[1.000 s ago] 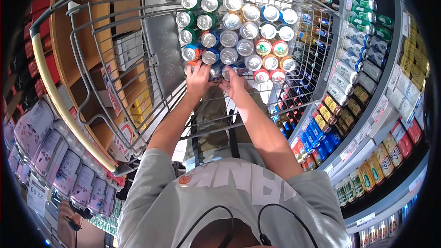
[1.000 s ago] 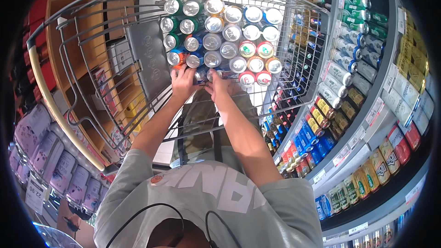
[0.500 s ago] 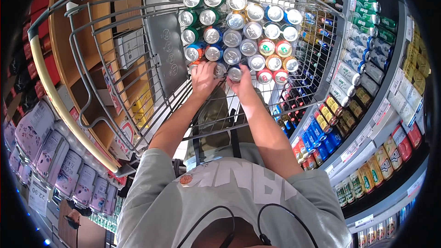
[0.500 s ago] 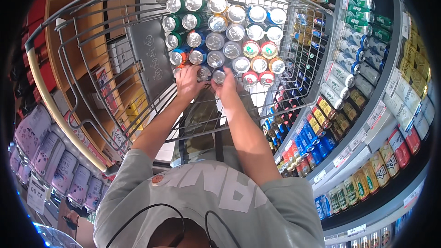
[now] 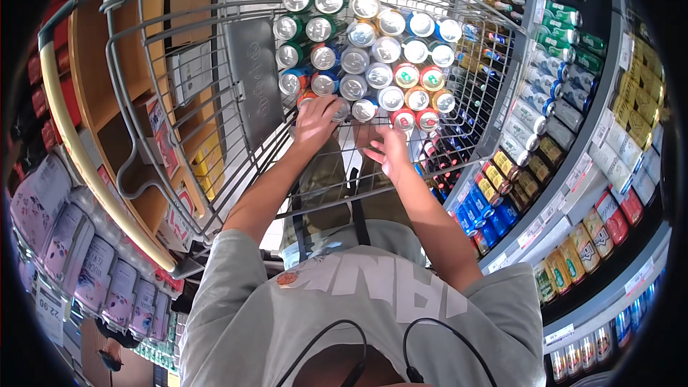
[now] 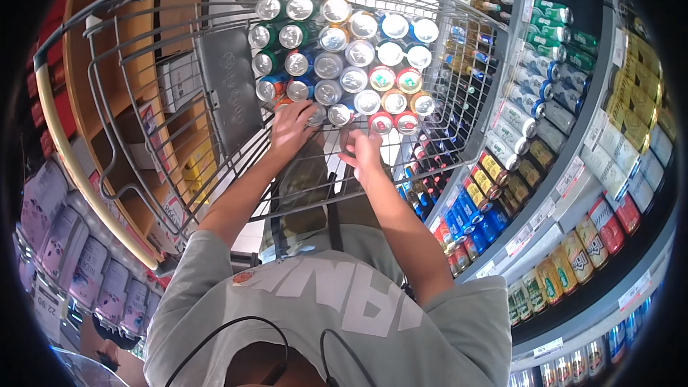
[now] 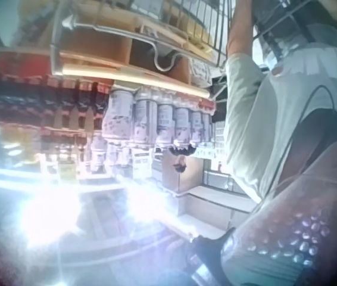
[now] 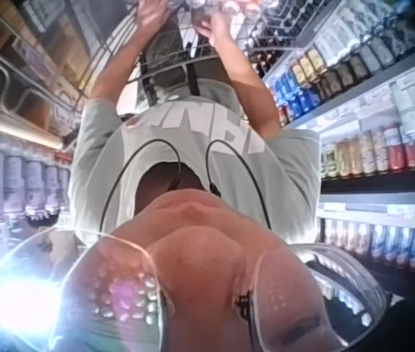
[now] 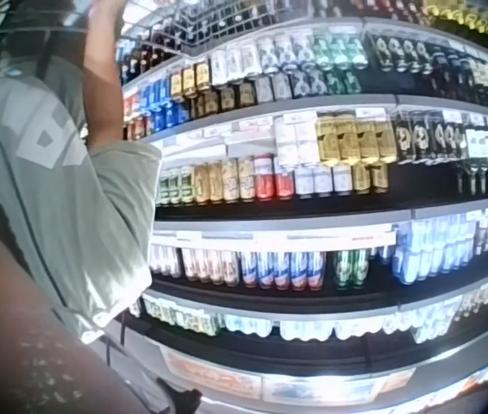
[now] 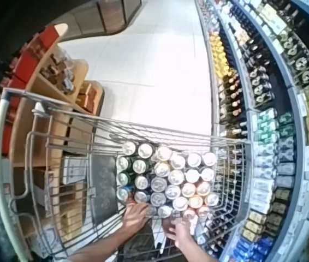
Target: The person repeatedly picks up beverage cans from a refrigerated shelf and places them into a shopping cart. They then rearrange the cans in the cart to fit more items.
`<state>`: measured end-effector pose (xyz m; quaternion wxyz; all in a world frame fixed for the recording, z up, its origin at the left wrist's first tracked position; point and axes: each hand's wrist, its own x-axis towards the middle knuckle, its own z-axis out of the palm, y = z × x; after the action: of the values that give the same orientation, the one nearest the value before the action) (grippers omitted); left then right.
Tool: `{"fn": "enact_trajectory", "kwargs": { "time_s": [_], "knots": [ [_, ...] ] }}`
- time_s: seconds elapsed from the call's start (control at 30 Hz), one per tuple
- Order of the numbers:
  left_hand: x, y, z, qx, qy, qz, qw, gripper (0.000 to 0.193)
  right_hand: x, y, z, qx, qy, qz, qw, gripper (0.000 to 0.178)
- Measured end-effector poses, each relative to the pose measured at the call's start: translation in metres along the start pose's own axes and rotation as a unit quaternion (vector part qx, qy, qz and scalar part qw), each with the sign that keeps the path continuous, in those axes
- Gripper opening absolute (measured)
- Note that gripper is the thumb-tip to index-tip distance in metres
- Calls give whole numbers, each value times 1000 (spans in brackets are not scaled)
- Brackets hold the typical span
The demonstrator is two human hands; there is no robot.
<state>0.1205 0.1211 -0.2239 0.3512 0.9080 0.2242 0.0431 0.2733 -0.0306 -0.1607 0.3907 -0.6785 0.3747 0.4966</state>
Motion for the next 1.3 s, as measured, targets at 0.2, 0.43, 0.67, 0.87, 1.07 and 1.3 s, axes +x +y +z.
{"fn": "enact_trajectory", "kwargs": {
  "time_s": [0.2, 0.43, 0.67, 0.87, 1.07, 1.3],
  "knots": [
    [-4, 2, 0, -2, -27, -36, 999, 71, -20, -9, 25, -404, -9, -624, 669, 48],
    [-3, -6, -3, -70, -6, -6, 998, 60, 41, -2, 20, -607, -71, -663, 432, 55],
    [-11, -23, -20, -44, 68, -61, 995, 56, 47, -8, 25, -600, -46, -664, 444, 56],
    [-18, -17, -27, 12, 49, -89, 995, 72, 50, -1, 17, -567, -37, -681, 462, 58],
    [-17, -18, -15, -10, 53, -126, 991, 70, 41, -1, 22, -553, -3, -669, 497, 48],
    [-28, -26, -18, -119, 48, -178, 976, 72, 39, 0, 22, -568, -7, -637, 521, 55]
  ]
}}
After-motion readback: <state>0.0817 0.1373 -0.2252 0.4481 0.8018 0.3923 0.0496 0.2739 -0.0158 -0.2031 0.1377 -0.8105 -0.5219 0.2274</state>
